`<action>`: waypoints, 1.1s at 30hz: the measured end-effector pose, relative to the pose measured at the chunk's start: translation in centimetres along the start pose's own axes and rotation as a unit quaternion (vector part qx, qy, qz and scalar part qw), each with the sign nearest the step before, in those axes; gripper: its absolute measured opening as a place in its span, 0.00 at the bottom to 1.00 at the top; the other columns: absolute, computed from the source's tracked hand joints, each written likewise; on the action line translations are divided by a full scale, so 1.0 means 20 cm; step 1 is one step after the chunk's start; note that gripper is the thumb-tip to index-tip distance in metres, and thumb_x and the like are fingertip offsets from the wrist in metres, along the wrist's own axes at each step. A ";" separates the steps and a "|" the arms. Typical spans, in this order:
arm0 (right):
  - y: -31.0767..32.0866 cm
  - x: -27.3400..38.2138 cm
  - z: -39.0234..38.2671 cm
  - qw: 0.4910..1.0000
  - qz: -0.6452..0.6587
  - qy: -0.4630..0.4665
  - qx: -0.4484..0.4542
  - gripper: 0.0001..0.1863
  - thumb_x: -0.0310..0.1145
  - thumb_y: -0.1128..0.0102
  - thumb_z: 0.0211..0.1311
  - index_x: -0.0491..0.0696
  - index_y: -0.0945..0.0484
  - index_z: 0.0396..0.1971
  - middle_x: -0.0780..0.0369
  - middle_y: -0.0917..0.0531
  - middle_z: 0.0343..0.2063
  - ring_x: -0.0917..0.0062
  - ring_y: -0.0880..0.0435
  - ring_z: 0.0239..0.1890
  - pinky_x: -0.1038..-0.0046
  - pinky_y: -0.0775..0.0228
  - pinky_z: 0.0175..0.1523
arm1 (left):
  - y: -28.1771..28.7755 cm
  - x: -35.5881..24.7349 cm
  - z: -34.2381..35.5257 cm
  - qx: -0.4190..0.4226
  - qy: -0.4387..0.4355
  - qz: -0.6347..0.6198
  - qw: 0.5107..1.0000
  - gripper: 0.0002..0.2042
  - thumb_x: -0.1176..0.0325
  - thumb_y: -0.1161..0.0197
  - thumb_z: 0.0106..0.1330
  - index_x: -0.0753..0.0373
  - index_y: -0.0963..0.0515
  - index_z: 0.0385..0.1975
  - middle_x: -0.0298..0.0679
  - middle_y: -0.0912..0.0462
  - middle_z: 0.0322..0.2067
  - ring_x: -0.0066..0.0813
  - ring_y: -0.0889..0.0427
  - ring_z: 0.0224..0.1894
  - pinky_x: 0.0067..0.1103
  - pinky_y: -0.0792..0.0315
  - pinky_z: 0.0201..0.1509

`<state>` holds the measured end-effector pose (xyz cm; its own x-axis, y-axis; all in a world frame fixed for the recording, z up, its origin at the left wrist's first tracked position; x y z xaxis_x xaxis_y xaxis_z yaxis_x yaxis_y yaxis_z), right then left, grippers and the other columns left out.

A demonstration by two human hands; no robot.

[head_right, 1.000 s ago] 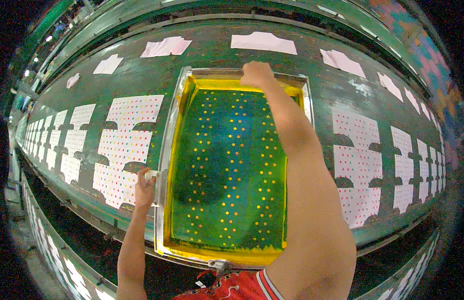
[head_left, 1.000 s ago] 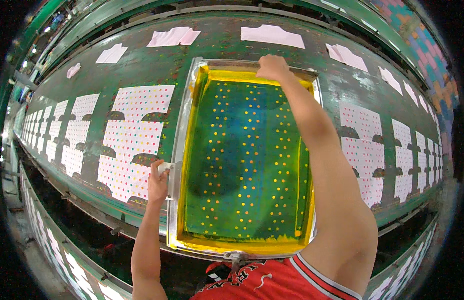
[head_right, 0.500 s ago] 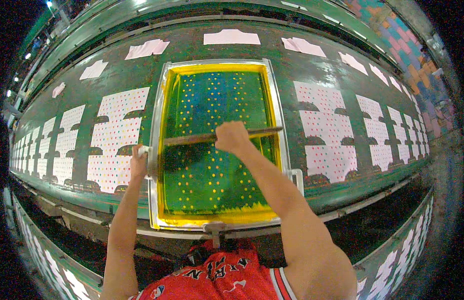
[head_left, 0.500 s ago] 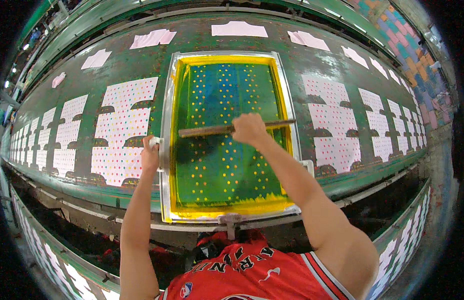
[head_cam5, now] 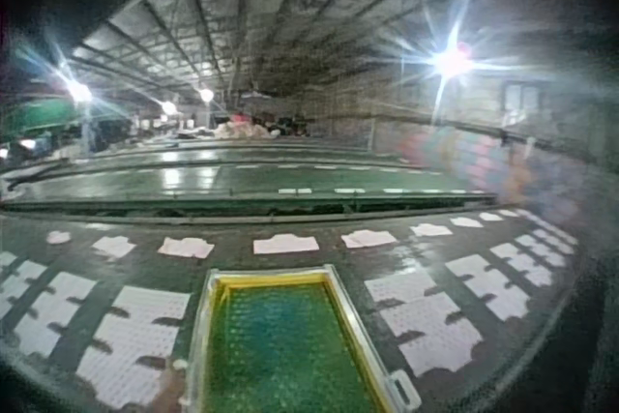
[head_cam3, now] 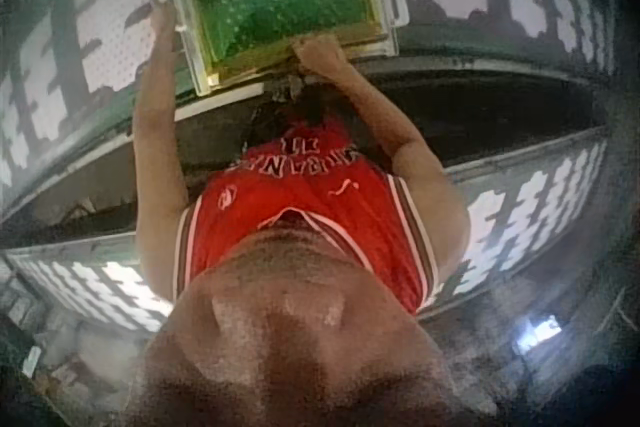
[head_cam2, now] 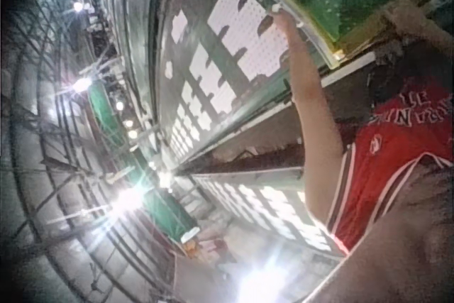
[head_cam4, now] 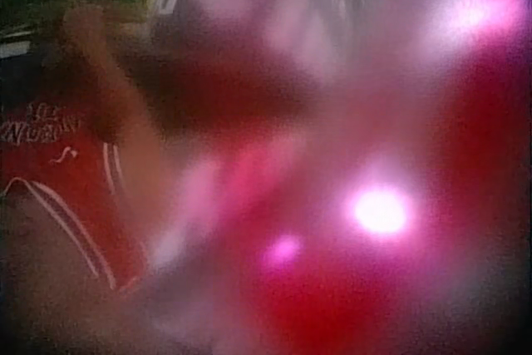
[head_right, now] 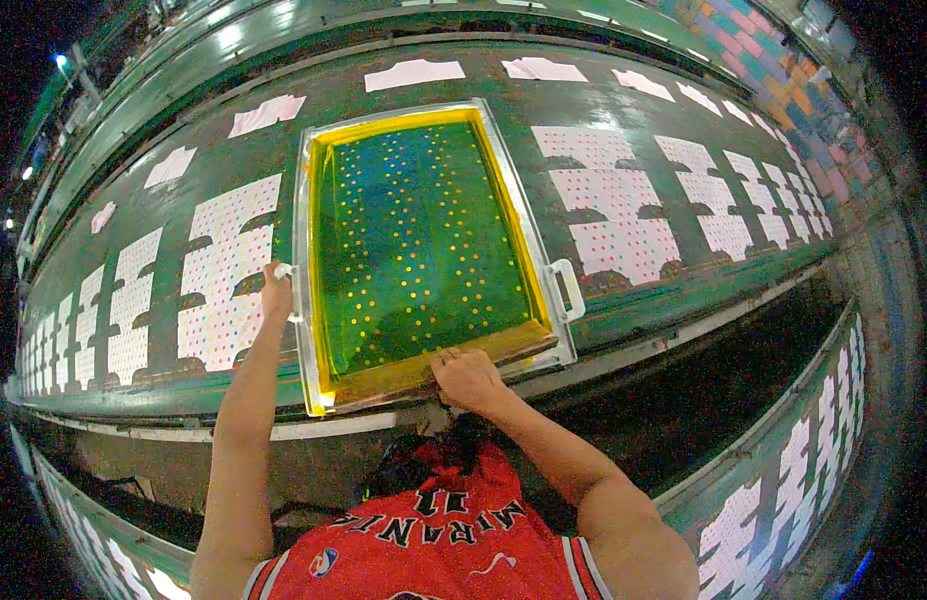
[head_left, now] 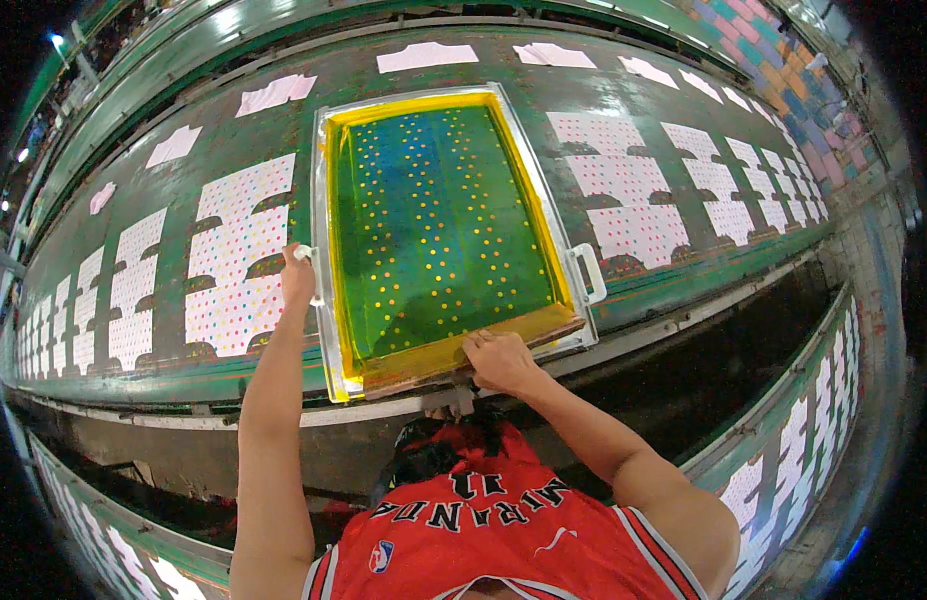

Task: The person uses a squeegee to spread green ink across a screen printing frame placed over a white t-shirt on a conveyor belt. The person repeatedly pulls the squeegee across the screen to evenly coat the surface, then lifts the frame and moves it along the belt to the next position.

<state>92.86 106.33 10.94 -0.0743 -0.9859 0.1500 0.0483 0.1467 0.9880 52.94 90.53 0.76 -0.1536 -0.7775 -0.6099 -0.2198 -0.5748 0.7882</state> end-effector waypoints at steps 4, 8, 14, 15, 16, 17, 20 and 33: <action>-0.06 0.05 -0.09 0.998 0.034 0.011 0.048 0.24 0.45 0.33 0.54 0.41 0.21 0.43 0.52 0.14 0.42 0.59 0.14 0.46 0.60 0.19 0.46 | -0.01 0.02 0.01 0.010 0.033 -0.013 0.999 0.22 0.61 0.50 0.69 0.43 0.38 0.63 0.60 0.16 0.40 0.62 0.16 0.43 0.50 0.26 0.48; 0.00 -0.07 -0.11 0.984 0.168 -0.045 0.051 0.34 0.55 0.38 0.63 0.37 0.23 0.52 0.49 0.14 0.41 0.58 0.13 0.46 0.61 0.18 0.46 | 0.00 -0.01 0.00 0.003 0.005 0.024 1.000 0.21 0.63 0.51 0.73 0.46 0.39 0.64 0.62 0.17 0.43 0.65 0.18 0.46 0.51 0.27 0.49; 0.20 -0.35 -0.07 0.640 0.763 -0.081 -0.031 0.43 0.66 0.33 0.53 0.39 0.22 0.53 0.50 0.13 0.44 0.60 0.12 0.45 0.58 0.19 0.53 | -0.01 0.01 0.01 0.005 0.019 0.012 1.000 0.21 0.64 0.51 0.72 0.47 0.39 0.65 0.62 0.17 0.43 0.64 0.17 0.46 0.51 0.27 0.50; 0.26 -0.34 -0.06 0.590 0.806 -0.035 -0.027 0.43 0.67 0.33 0.52 0.41 0.21 0.53 0.50 0.13 0.43 0.60 0.12 0.46 0.57 0.19 0.54 | -0.02 0.00 0.02 0.006 0.012 0.013 1.000 0.21 0.64 0.51 0.72 0.47 0.39 0.65 0.62 0.17 0.43 0.64 0.17 0.46 0.51 0.27 0.49; 0.29 -0.33 -0.04 0.589 0.808 -0.030 -0.019 0.45 0.69 0.34 0.51 0.40 0.21 0.52 0.51 0.13 0.43 0.60 0.12 0.46 0.60 0.19 0.53 | -0.02 0.01 0.02 0.002 0.013 0.010 1.000 0.21 0.64 0.51 0.72 0.47 0.39 0.65 0.62 0.17 0.42 0.64 0.17 0.45 0.51 0.27 0.49; 0.33 -0.33 -0.03 0.596 0.802 -0.025 -0.024 0.42 0.67 0.34 0.53 0.40 0.21 0.50 0.52 0.13 0.40 0.62 0.11 0.43 0.61 0.19 0.51 | -0.02 0.02 0.03 -0.001 0.026 0.006 1.000 0.22 0.64 0.50 0.72 0.47 0.40 0.65 0.63 0.17 0.42 0.64 0.17 0.45 0.51 0.27 0.48; 0.34 -0.37 0.00 0.654 0.752 -0.083 -0.033 0.33 0.61 0.35 0.61 0.40 0.20 0.42 0.55 0.13 0.31 0.67 0.11 0.34 0.64 0.18 0.45 | -0.01 0.01 0.04 -0.020 -0.017 0.021 0.999 0.22 0.64 0.51 0.71 0.47 0.40 0.64 0.64 0.17 0.40 0.67 0.18 0.43 0.53 0.27 0.47; 0.23 -1.42 -0.36 0.786 0.388 -0.450 -0.170 0.29 0.54 0.37 0.67 0.40 0.20 0.20 0.61 0.20 0.11 0.79 0.20 0.13 0.74 0.27 0.21 | 0.00 0.00 0.01 -0.008 0.000 -0.001 1.000 0.22 0.65 0.50 0.71 0.48 0.39 0.65 0.62 0.17 0.43 0.66 0.18 0.45 0.52 0.27 0.49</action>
<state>102.36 134.44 11.05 -0.5588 -0.1315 0.8188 0.6784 0.4954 0.5425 52.78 90.61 0.70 -0.1537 -0.7763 -0.6113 -0.2041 -0.5804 0.7883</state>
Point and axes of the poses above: each hand's wrist, its own z-axis towards the middle knuckle, its own y-axis out of the back of the hand, x = y × z, the point moved 10 cm from there along z, towards the middle knuckle
